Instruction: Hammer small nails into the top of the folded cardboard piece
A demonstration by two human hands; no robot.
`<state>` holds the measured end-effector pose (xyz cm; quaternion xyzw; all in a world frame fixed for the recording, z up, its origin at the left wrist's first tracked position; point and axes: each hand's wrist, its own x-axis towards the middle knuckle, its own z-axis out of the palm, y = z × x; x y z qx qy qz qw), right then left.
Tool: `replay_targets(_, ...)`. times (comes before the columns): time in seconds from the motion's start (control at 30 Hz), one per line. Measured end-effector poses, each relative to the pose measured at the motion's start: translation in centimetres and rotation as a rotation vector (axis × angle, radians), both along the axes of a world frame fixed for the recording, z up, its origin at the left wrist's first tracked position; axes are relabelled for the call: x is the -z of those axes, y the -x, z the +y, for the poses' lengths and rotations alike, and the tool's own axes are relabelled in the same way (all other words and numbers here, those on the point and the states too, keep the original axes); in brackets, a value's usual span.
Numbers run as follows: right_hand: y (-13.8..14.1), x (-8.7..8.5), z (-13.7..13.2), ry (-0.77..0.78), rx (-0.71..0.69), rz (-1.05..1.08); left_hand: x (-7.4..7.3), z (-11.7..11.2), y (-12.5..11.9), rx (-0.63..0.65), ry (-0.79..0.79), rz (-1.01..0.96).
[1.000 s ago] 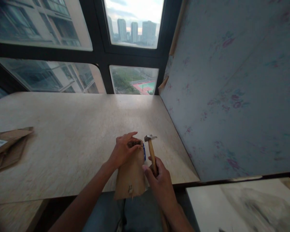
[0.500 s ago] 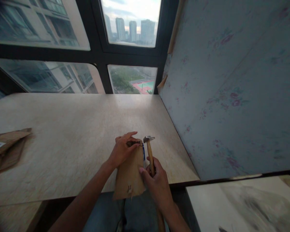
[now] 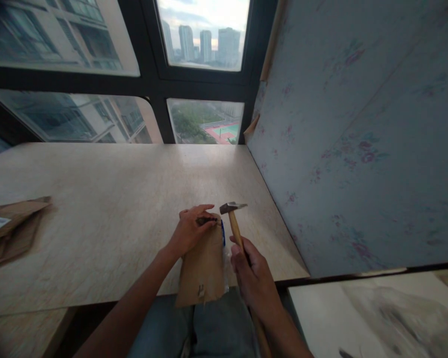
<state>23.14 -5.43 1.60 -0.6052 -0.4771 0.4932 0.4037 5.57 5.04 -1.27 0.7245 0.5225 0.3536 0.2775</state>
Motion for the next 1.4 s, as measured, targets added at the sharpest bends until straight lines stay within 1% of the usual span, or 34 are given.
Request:
replay_targets(0.1, -0.7, -1.8, 0.3, 0.070, -0.040, 0.102, -0.1, 0.0, 0.0, -0.012, 0.004, -0.006)
replay_targets(0.17, -1.1, -2.4, 0.7, 0.116, -0.121, 0.072, -0.1, -0.1, -0.1, -0.025, 0.012, -0.009)
replay_targets(0.27, -1.6, -2.7, 1.4, 0.125, -0.223, -0.044, -0.2, -0.1, -0.1, -0.036, 0.012, -0.018)
replay_targets(0.47, -2.0, -3.4, 2.0, 0.023, -0.234, -0.093, -0.2, -0.1, -0.2, -0.035, 0.010, -0.035)
replay_targets(0.63, -2.4, -2.8, 2.2, 0.029, -0.302, -0.183, -0.2, -0.1, -0.2, -0.039, 0.022, -0.040)
replay_targets(0.7, -2.5, -2.9, 2.2, 0.038, -0.279, -0.149, -0.1, -0.1, -0.1, -0.036, 0.023, -0.046)
replay_targets(0.83, -2.4, -4.0, 2.0, 0.051, -0.186, -0.022, -0.1, -0.1, -0.1, -0.034, 0.016, -0.048)
replay_targets(0.9, -2.2, -4.2, 2.0, 0.077, -0.166, 0.007, -0.1, -0.2, -0.1, -0.038, 0.016, -0.040)
replay_targets(0.97, -2.0, -3.8, 1.9, 0.112, -0.157, 0.024, -0.2, -0.2, -0.2, -0.037, 0.014, -0.037)
replay_targets(1.1, -1.8, -2.2, 1.5, 0.137, -0.091, 0.085, -0.4, -0.3, -0.1, -0.024, 0.016, -0.037)
replay_targets(1.17, -1.9, -1.5, 1.3, 0.142, -0.092, 0.102, -0.4, -0.3, -0.1, -0.018, 0.011, -0.034)
replay_targets(1.27, -2.2, -0.8, 1.0, 0.155, -0.106, 0.117, -0.3, -0.3, 0.0, -0.012, 0.003, -0.027)
replay_targets(1.4, -2.4, -0.3, 0.7, 0.158, -0.070, 0.153, -0.2, -0.2, 0.2, 0.016, -0.012, -0.022)
